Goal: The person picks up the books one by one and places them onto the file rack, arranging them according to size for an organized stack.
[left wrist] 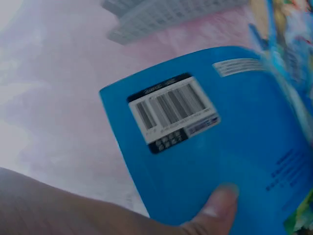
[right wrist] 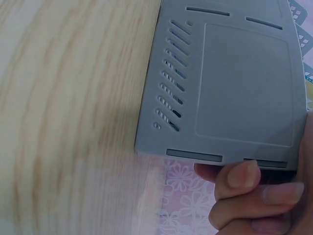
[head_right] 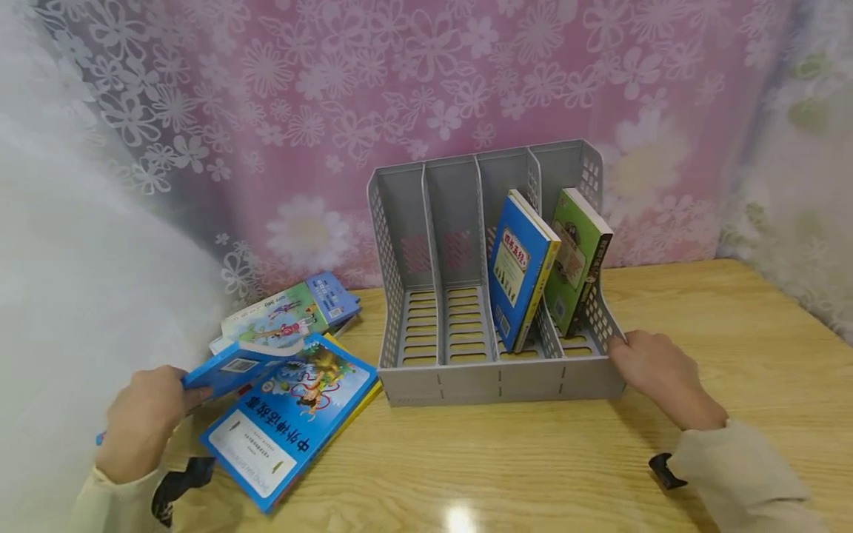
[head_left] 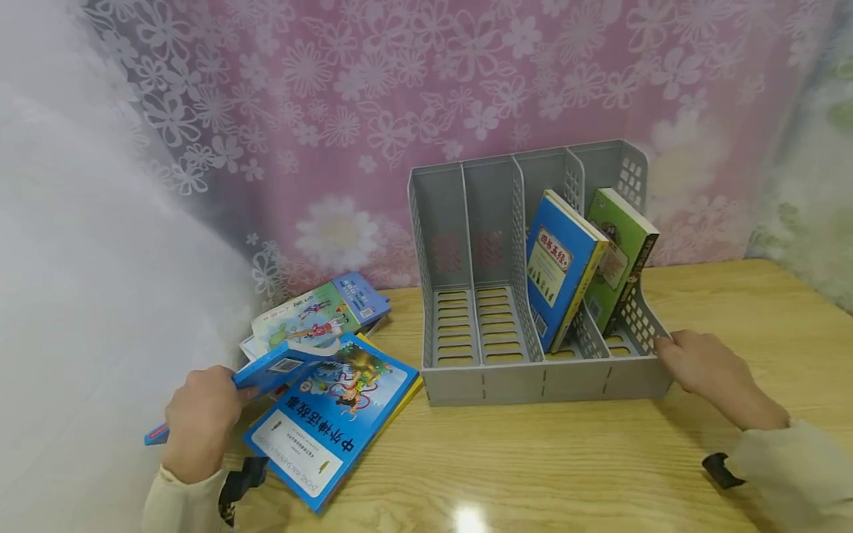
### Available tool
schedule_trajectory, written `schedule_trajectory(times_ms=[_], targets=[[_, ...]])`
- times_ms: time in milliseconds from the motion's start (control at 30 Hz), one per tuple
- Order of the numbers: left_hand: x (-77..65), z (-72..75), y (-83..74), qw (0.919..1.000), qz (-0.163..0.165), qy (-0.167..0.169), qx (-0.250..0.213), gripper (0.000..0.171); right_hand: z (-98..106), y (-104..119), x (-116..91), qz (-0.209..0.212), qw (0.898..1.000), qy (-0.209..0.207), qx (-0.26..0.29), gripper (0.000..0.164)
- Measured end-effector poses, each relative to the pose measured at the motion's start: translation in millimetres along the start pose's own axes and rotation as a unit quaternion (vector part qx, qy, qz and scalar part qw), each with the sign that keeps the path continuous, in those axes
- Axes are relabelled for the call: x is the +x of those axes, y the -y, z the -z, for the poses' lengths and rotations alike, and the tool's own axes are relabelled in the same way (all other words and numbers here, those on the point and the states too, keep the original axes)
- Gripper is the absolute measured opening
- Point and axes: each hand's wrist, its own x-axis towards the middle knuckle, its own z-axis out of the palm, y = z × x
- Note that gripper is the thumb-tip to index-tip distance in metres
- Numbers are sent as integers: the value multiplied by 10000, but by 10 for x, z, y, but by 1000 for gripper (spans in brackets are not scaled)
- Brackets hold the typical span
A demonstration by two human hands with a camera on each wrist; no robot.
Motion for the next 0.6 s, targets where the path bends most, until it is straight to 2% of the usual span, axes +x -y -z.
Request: schedule_trajectory(times_ms=[67, 167, 233, 300, 367, 433, 467, 533, 567, 600], targets=[[79, -48, 68, 9992, -138, 275, -262, 41, 14, -7, 7, -10, 10000, 4, -44, 54], [158, -141, 82, 9942, -74, 745, -768, 48, 11, -17, -2, -60, 10000, 45, -9, 53], [194, -193, 63, 9918, -193, 828, -950, 48, -8, -13, -12, -69, 10000, 29, 22, 52], [209, -209, 49, 9930, -436, 517, -973, 43, -28, -7, -20, -70, 10000, 16, 55, 50], [205, -185, 51, 9935, -660, -54, -931, 38, -44, 1, -24, -59, 9999, -20, 80, 48], [195, -118, 74, 9903, -779, -521, -1026, 44, -45, 12, -21, -12, 9999, -87, 72, 47], [186, -76, 95, 9879, -802, -559, -1203, 49, -42, 16, -19, -13, 9999, -101, 77, 47], [189, 16, 138, 9818, -847, -260, -1679, 66, -26, 20, -13, 15, 9999, -143, 65, 48], [191, 55, 158, 9750, -854, 27, -2053, 73, -17, 23, -10, 26, 9999, -158, 59, 48], [202, 85, 180, 9648, -917, 307, -2447, 77, -11, 25, -8, 28, 9998, -171, 51, 48]])
